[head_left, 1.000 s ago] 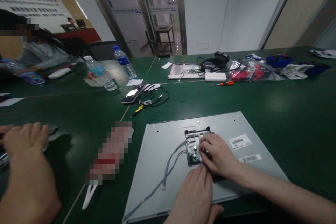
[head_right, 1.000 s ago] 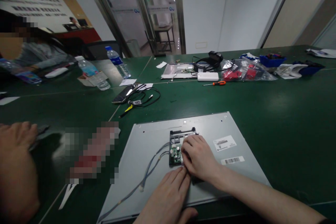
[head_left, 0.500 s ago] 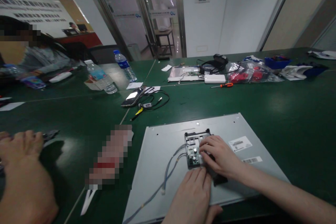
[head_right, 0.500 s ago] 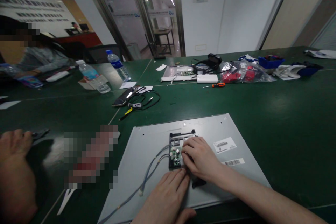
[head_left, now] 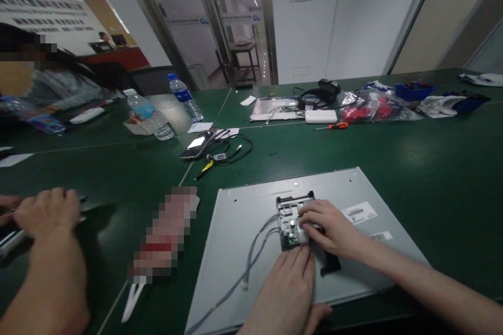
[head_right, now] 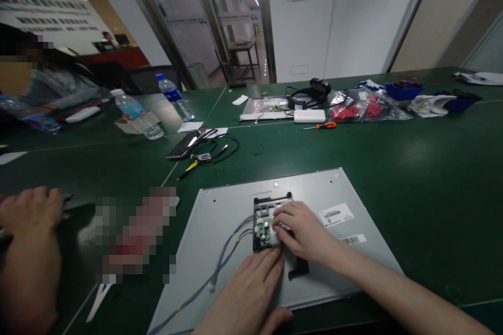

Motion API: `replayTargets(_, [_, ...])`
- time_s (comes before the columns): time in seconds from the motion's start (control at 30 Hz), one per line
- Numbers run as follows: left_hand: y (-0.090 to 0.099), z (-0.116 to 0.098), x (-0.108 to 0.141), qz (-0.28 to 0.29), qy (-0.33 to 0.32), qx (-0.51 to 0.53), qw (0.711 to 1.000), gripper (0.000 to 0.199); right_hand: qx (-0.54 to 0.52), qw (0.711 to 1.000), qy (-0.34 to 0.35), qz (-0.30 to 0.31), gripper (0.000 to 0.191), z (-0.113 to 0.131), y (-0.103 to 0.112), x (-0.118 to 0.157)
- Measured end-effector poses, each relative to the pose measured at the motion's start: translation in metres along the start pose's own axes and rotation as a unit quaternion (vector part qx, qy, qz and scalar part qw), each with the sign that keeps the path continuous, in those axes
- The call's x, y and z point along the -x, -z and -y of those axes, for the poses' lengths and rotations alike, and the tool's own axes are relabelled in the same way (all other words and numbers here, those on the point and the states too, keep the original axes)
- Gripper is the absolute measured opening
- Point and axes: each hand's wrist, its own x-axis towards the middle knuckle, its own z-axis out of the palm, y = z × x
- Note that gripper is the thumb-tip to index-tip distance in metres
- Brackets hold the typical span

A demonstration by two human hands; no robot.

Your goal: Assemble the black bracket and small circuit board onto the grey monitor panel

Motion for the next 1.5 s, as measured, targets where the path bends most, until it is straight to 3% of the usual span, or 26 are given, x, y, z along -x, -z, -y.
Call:
replayTargets(0.7, [0.000, 0.002, 0.000, -0.008, -0.007, 0.016, 1.000, 0.064, -0.005, 1.000, 0.015, 0.021, 0.017, 0.003, 0.004, -0.001])
replayTargets(1.03, [-0.007, 0.007, -0.003, 0.000, 0.001, 0.023, 1.000, 0.068, 0.014, 0.999, 0.006, 0.043, 0.032, 0.006, 0.004, 0.001])
replayTargets(1.27, [0.002, 0.004, 0.000, 0.006, -0.017, 0.036, 0.999, 0.068, 0.028, 0.998, 0.011, 0.052, 0.035, 0.005, 0.005, 0.002])
replayTargets(1.37, [0.010, 0.004, 0.002, 0.001, -0.032, 0.040, 0.999, 0.059, 0.027, 0.998, 0.017, 0.052, 0.036, 0.004, 0.005, 0.002])
replayTargets(1.5, [0.019, 0.008, 0.003, -0.062, -0.011, 0.031, 0.998, 0.035, 0.028, 0.998, 0.026, 0.054, 0.037, 0.004, 0.005, 0.002])
